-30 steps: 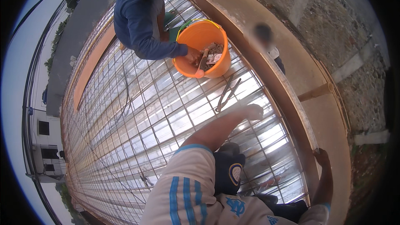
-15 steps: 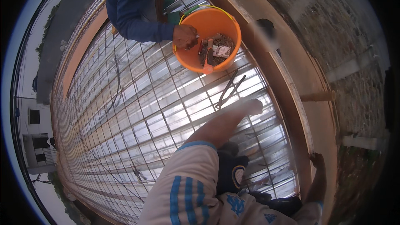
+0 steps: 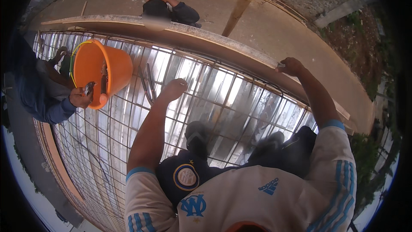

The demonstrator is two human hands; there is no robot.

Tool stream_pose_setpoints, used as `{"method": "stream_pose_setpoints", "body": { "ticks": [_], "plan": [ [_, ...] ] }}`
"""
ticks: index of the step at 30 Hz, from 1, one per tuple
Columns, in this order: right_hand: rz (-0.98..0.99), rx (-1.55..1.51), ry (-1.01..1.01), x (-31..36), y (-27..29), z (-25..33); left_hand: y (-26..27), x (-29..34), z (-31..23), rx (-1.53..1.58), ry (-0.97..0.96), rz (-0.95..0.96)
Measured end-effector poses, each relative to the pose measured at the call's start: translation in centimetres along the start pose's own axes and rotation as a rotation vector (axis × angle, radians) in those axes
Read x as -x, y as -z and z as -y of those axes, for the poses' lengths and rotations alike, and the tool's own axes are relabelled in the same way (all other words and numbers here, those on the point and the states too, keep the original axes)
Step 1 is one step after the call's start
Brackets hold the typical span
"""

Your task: The person ties a rebar grid on a construction site using wire and pliers. They repeatedly pick wire, wrap it around rebar intersections, and twist it to secure the grid. Another worker is visible nearby, and an orange bucket is used to hold materials.

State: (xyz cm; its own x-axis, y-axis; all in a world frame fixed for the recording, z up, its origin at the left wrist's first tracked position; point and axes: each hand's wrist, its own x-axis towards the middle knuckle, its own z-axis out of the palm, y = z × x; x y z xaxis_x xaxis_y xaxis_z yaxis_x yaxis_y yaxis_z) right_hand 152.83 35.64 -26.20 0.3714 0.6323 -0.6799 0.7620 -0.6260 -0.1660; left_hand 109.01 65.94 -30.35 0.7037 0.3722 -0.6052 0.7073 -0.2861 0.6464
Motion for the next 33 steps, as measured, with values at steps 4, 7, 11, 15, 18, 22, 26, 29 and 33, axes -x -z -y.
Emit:
{"method": "stream_pose_setpoints", "body": {
  "ticks": [4, 7, 11, 15, 18, 22, 26, 29, 33],
  "plan": [
    [-0.085, -0.260, 0.062, 0.3, -2.5, -1.7, -0.9, -0.3, -3.7, -0.180, -0.003, 0.134],
    [-0.118, -0.350, 0.032, 0.6, -4.1, -2.4, -2.0, -1.4, -9.1, -0.342, -0.092, 0.216],
    [-0.126, -0.398, 0.021, 0.5, -4.5, -2.9, -6.6, -4.6, -15.2, -0.538, -0.218, 0.346],
    [-0.119, -0.369, 0.014, 0.0, -4.1, -2.5, -15.0, -7.8, -18.2, -0.498, -0.287, 0.404],
    [-0.126, -0.396, -0.002, 0.1, -4.6, -2.8, -21.7, -8.3, -19.2, -0.267, -0.155, 0.361],
    [-0.118, -0.366, -0.003, 0.8, -4.0, -2.4, -26.2, -8.0, -18.9, -0.103, -0.173, 0.264],
    [-0.039, -0.349, -0.019, 1.0, -3.4, -2.7, -26.0, -6.6, -20.0, 0.013, -0.050, 0.323],
    [-0.096, -0.346, -0.021, 0.3, -3.6, -2.2, -26.4, -6.2, -18.2, 0.436, 0.129, 0.474],
    [-0.070, -0.371, -0.009, 0.1, -3.6, -2.7, -27.1, -2.6, -19.2, 0.889, 0.330, 0.428]
  ]
}}
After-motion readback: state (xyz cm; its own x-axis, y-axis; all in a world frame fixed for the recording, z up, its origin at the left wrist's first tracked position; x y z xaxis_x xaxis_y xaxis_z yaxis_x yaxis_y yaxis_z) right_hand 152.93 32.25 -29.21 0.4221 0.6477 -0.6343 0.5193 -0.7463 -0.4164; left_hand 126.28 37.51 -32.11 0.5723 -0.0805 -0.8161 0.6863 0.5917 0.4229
